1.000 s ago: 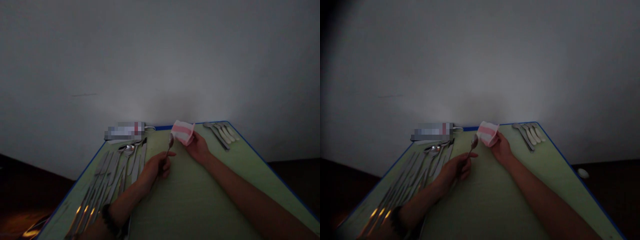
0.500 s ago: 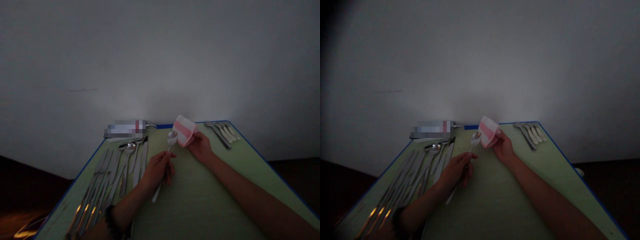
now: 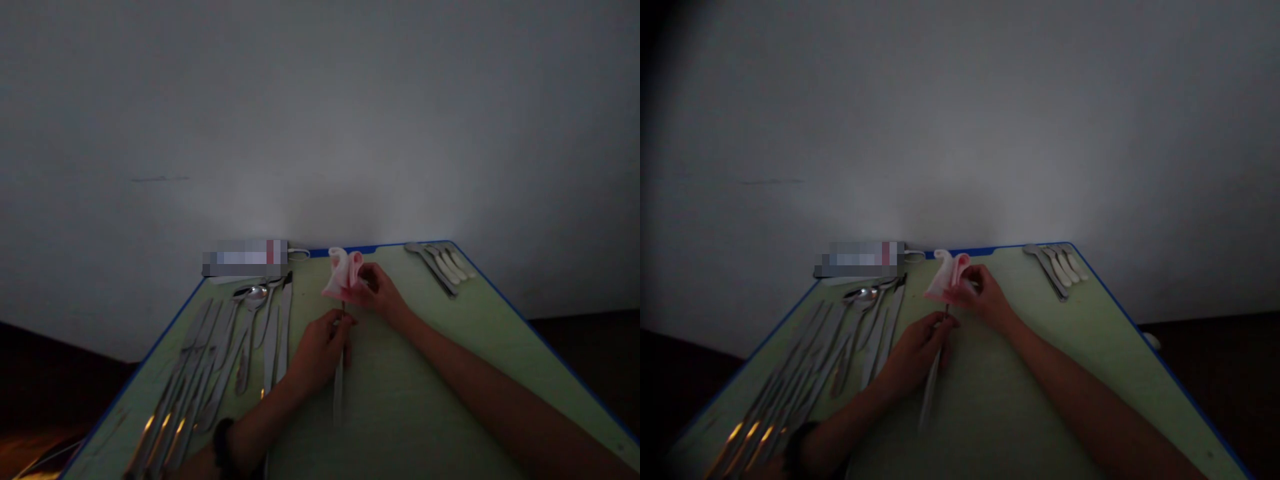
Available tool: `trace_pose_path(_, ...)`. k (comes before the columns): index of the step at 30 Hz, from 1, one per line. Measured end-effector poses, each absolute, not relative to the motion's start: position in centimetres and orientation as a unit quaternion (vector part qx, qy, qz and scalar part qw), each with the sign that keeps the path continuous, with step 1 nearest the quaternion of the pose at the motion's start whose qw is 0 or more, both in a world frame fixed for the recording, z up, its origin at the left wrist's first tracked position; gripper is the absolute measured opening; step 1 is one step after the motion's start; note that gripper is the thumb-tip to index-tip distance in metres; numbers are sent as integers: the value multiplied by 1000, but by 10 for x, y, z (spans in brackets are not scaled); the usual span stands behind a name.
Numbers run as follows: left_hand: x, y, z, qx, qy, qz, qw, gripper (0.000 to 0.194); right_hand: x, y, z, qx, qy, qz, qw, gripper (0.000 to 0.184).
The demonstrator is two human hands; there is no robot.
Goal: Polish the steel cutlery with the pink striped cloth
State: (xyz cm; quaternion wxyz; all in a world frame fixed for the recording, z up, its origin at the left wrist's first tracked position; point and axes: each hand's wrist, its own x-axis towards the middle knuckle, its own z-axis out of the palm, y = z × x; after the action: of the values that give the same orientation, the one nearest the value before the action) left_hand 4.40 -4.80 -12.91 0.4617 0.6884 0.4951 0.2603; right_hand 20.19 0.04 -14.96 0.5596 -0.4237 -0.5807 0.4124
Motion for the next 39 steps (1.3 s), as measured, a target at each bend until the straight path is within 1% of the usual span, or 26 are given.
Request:
trace_pose_path(2,44,-48,-130,696,497,265,446,27,201,-2,-147,-414,-582,420,561,43)
trace_pose_path(3,44,-47,-130,696,497,264,445,28,200,-2,-146,-421,-576,421,560,43)
trace_pose_path(6,43,-47,-132,698,496,264,445,29,201,1,-146,-449,-527,435,576,28)
trace_pose_path(9,44,-48,-132,685,493,267,466,29,203,11,-151,-404,-438,496,632,22)
trace_pose_path(11,44,-49,-130,662,488,293,488,29,206,19,-155,-358,-363,527,680,19)
trace_pose_path(13,43,-50,-129,631,480,347,501,29,209,24,-157,-342,-296,521,724,19)
trace_pose_path(15,43,-51,-127,608,473,397,499,28,211,24,-160,-364,-263,490,747,23)
trace_pose_path(17,43,-52,-125,603,463,416,499,26,212,21,-161,-408,-297,459,731,28)
trace_pose_path(20,43,-53,-125,608,449,407,513,26,209,14,-162,-454,-419,419,665,35)
trace_pose_path(23,43,-52,-126,610,454,401,511,26,204,8,-158,-449,-495,416,616,40)
trace_pose_path(27,42,-51,-126,609,467,404,498,26,200,4,-151,-442,-516,427,596,41)
trace_pose_path(31,42,-50,-127,608,471,399,500,28,202,5,-148,-444,-494,451,596,37)
trace_pose_path(34,42,-48,-128,614,473,382,504,30,207,10,-150,-432,-407,496,634,27)
trace_pose_path(37,43,-46,-129,629,481,349,501,31,212,14,-148,-339,-299,575,683,20)
trace_pose_path(39,44,-46,-128,648,489,313,493,32,215,13,-144,-263,-277,641,666,21)
